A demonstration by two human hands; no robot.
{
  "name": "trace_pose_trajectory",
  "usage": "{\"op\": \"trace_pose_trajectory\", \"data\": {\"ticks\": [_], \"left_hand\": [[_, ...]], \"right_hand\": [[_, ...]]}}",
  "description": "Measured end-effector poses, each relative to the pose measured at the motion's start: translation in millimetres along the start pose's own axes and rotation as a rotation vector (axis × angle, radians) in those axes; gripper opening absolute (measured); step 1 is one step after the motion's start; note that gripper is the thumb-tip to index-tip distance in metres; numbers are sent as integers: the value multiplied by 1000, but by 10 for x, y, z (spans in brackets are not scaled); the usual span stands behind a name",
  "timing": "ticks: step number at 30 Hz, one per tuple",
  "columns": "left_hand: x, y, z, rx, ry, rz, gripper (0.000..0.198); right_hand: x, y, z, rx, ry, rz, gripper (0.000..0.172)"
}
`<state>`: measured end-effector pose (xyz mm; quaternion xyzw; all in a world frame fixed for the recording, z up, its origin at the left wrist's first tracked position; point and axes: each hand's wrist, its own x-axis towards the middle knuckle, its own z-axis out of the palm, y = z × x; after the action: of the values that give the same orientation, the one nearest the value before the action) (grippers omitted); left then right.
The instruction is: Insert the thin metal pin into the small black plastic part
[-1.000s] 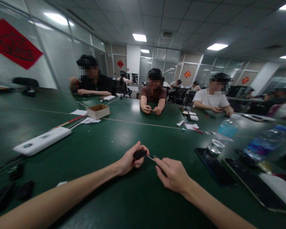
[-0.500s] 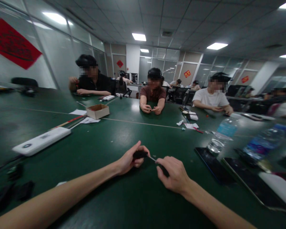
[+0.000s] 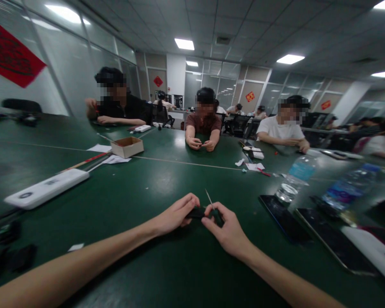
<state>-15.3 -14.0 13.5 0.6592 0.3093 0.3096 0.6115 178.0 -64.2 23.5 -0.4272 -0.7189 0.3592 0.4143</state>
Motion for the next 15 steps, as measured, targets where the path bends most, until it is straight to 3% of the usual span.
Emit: {"op": "trace_pose_trajectory", "data": {"ticks": [7, 15], "left_hand": [[10, 0, 15, -142, -36, -2, 36], [43, -60, -6, -16, 191, 125, 29]], "right_hand": [[45, 72, 8, 17, 57, 37, 12], [91, 240, -27, 128, 181, 164, 27]]}}
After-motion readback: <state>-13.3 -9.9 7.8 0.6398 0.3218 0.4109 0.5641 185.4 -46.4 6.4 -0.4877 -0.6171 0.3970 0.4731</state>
